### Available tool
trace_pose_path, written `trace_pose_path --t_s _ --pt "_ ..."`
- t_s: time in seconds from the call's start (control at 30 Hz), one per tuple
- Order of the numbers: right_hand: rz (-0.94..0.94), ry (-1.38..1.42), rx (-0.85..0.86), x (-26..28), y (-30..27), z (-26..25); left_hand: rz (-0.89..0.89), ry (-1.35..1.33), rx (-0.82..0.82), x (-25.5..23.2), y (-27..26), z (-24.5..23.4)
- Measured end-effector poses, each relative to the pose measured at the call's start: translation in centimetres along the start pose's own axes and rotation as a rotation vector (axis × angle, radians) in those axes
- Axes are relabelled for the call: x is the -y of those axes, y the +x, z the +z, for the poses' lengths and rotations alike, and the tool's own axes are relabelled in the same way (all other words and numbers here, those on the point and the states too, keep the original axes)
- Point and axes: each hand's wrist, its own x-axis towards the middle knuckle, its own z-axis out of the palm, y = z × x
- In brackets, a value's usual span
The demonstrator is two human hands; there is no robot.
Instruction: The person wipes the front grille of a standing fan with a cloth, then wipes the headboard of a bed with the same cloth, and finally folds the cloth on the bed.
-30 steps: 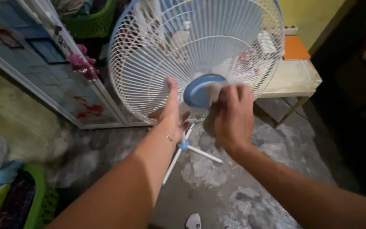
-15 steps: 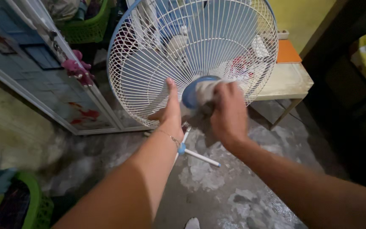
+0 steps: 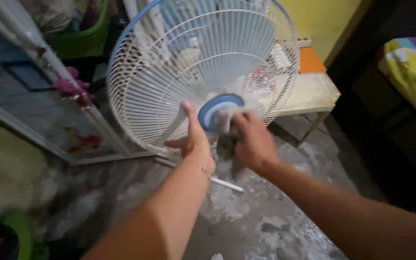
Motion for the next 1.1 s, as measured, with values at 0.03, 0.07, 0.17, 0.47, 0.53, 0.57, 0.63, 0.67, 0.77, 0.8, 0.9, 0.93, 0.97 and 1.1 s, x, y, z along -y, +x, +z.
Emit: trace_pose_path --t_s 0.03,0.07,0.17,0.47,0.53,0.57,0.63,0.67,0.77,0.8,0.9,0.93,0.97,1.1 --pt "0.09 0.053 0.04 -1.4 -0.9 0.2 -0.013 0.057 -0.009 1.0 -0.3 0.4" --pt "0.18 0.106 0.079 -2.9 -1.7 0.1 -0.026 0.115 -0.017 2.3 -0.4 0.8" --pt "0.458 0.474 0.116 -7.3 -3.5 -1.7 -0.194 0.225 0.172 6.4 -0.7 3.5" --pt "0.644 0.658 -0.32 -17.9 0.2 -17.1 0.205 0.454 0.839 10.6 -6.5 20.9" --pt "0.645 0.688 -0.292 -20.2 1.7 -21.3 0.193 0.458 0.896 9.7 -8.7 25.5" --pt "0.64 0.704 -0.275 -21.5 2.3 -23.2 0.133 0.489 0.912 9.5 -9.7 27.6" --pt "0.616 0.805 -0.227 -24.3 3.0 -27.3 0.1 0.447 0.98 9.5 -12.3 32.0" --pt "0.605 0.851 -0.201 -25.9 3.1 -29.3 0.117 0.369 1.036 10.0 -13.5 34.2" --pt "0.614 0.917 -0.088 -30.5 3.6 -34.6 0.319 0.275 1.122 11.4 -16.9 40.9" --pt "0.604 0.907 -0.115 -31.9 3.8 -35.8 0.409 0.268 1.125 11.9 -17.6 42.5" --pt "0.617 0.76 -0.213 -36.2 4.6 -39.3 0.499 0.433 0.93 12.4 -19.7 47.6" --pt "0.646 0.63 -0.257 -37.8 4.7 -40.4 0.53 0.446 0.896 12.5 -20.4 49.2" --pt "0.675 0.499 -0.3 -39.5 4.8 -41.2 0.56 0.459 0.861 12.6 -20.9 50.8" --pt "0.706 0.446 -0.428 -46.9 6.9 -43.5 0.775 0.71 0.78 13.1 -22.1 58.7"
